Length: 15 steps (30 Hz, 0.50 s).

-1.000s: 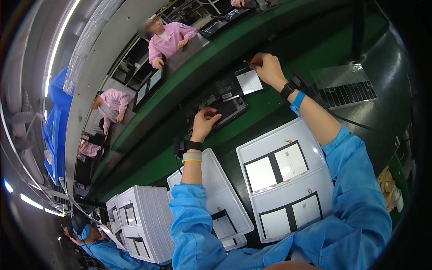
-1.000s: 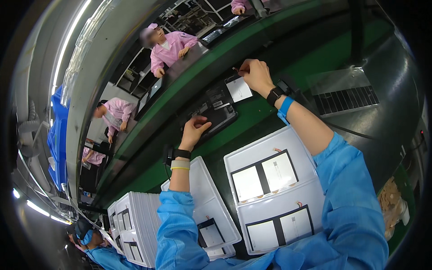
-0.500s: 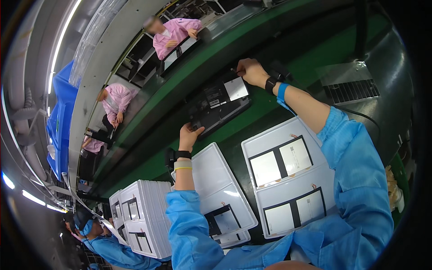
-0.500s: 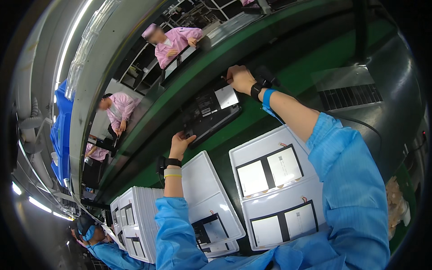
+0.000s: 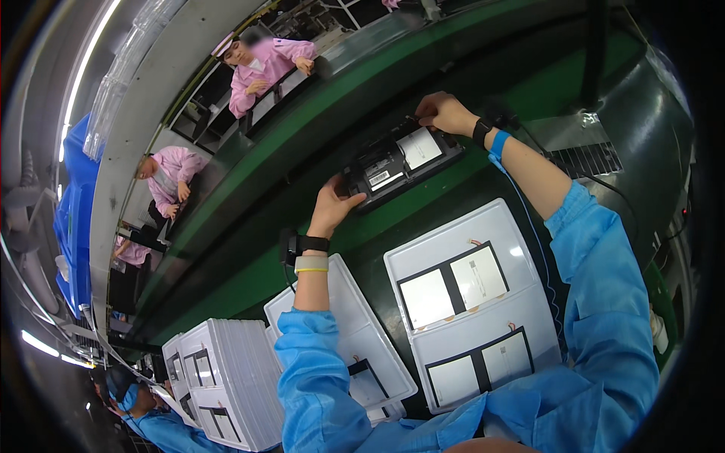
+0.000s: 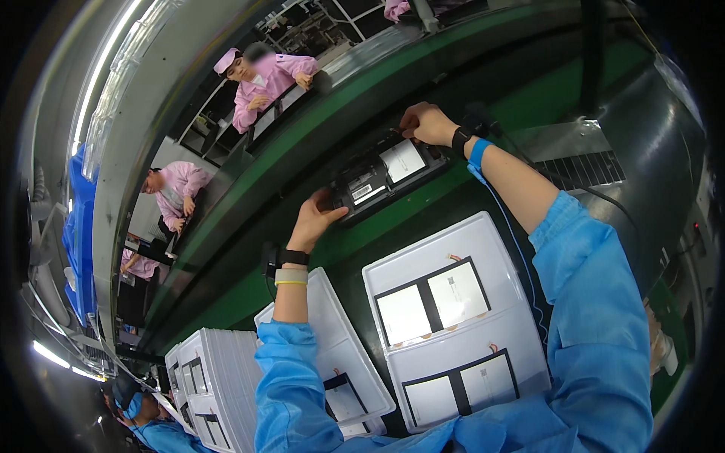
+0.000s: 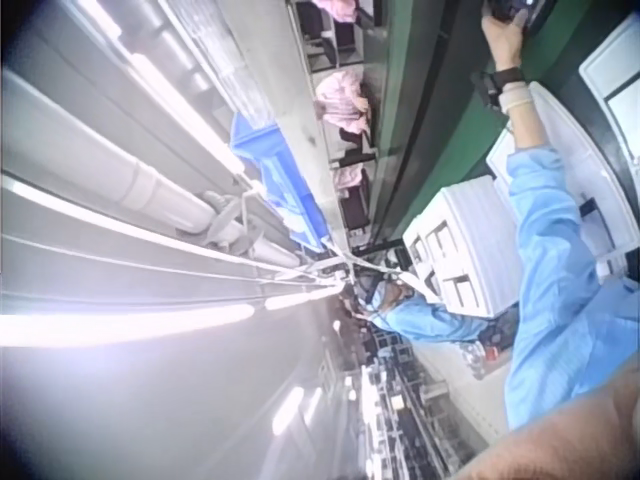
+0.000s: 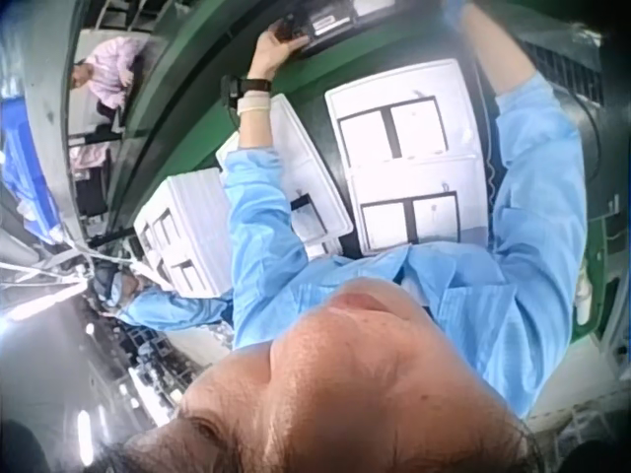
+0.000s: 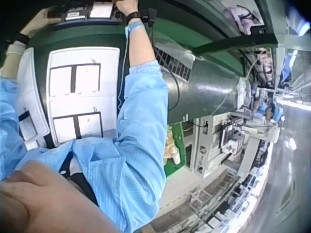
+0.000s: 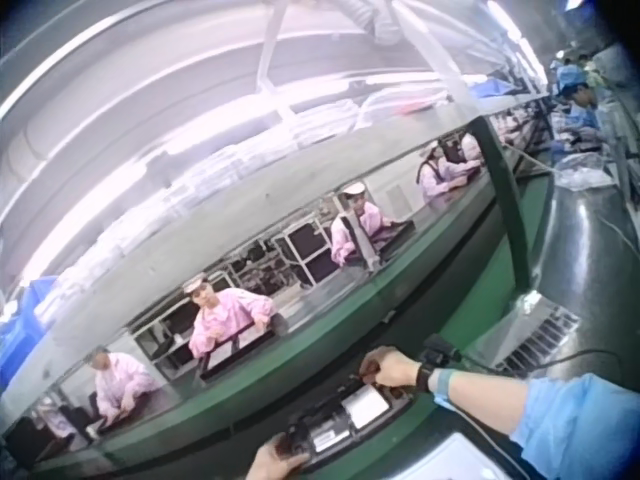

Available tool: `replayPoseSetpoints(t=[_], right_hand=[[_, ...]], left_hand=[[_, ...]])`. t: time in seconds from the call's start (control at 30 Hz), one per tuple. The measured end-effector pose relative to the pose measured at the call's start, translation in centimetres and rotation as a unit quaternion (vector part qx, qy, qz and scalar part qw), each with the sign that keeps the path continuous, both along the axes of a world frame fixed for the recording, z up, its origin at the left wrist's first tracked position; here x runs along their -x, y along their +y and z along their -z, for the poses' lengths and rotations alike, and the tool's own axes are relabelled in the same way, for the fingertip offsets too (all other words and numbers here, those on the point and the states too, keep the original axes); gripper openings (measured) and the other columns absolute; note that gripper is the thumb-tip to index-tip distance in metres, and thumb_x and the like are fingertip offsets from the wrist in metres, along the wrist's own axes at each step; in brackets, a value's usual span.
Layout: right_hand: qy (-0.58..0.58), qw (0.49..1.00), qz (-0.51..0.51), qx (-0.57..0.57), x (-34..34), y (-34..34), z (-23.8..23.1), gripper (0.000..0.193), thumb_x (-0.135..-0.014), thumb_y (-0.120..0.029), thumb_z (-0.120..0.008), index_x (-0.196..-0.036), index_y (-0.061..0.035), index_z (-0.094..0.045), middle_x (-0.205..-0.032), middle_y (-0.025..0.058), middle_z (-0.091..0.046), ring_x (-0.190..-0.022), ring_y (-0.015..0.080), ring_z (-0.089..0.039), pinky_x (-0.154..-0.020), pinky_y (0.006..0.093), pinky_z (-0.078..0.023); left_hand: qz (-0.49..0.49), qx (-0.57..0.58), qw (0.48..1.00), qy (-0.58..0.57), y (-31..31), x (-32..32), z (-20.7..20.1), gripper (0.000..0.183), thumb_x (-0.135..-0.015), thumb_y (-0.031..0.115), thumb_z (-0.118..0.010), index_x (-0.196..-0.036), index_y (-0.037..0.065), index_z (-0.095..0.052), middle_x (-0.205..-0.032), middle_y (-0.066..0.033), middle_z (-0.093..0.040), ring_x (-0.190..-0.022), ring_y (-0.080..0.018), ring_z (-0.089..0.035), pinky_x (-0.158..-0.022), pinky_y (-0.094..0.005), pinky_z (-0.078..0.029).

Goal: Installing a battery and applying protective strips inside a tablet or laptop chassis.

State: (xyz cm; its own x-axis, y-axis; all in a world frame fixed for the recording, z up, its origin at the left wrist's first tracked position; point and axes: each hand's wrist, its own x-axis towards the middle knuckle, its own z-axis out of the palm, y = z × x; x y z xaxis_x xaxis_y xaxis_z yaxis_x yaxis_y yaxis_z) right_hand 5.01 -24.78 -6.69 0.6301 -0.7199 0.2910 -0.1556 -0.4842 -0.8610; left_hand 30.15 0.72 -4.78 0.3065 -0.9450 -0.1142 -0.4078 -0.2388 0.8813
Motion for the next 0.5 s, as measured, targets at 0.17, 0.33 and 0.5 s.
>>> replayPoseSetpoints(t=[0.17, 0.33, 0.5], right_hand=[[0.015, 0.998, -0.056, 0.005, -0.4, -0.2, 0.3, 0.013, -0.083, 0.000, -0.076, -0.094, 0.0031, -0.071, -0.084, 0.0123, -0.075, -0.067, 0.0155, -0.070, -0.065, 0.0307, -0.056], [-0.001, 0.991, -0.026, 0.133, -1.0, 0.2, 1.5, 0.013, -0.082, -0.002, -0.077, -0.094, 0.0023, -0.074, -0.088, 0.0155, -0.075, -0.083, 0.0243, -0.074, -0.076, 0.0345, -0.058], [0.002, 0.998, -0.054, 0.033, -0.9, 0.9, 0.9, 0.016, -0.082, -0.004, -0.076, -0.097, 0.0019, -0.073, -0.093, 0.0170, -0.075, -0.089, 0.0301, -0.073, -0.082, 0.0375, -0.058]], left_hand=[[0.085, 0.116, 0.935, -0.324, -1.1, -0.3, -0.2, 0.122, -0.061, 0.028, -0.099, -0.158, -0.003, -0.032, -0.155, -0.0232, -0.046, -0.143, -0.0334, -0.047, -0.120, -0.0399, -0.038], [0.127, 0.109, 0.937, -0.306, -1.5, -0.4, -0.3, 0.127, -0.056, 0.030, -0.100, -0.159, 0.003, -0.032, -0.158, -0.0211, -0.044, -0.144, -0.0341, -0.046, -0.121, -0.0406, -0.037], [0.135, 0.078, 0.948, -0.278, -1.4, -0.2, -1.2, 0.115, -0.053, 0.027, -0.101, -0.151, 0.003, -0.046, -0.151, -0.0186, -0.051, -0.139, -0.0340, -0.051, -0.119, -0.0403, -0.039]])
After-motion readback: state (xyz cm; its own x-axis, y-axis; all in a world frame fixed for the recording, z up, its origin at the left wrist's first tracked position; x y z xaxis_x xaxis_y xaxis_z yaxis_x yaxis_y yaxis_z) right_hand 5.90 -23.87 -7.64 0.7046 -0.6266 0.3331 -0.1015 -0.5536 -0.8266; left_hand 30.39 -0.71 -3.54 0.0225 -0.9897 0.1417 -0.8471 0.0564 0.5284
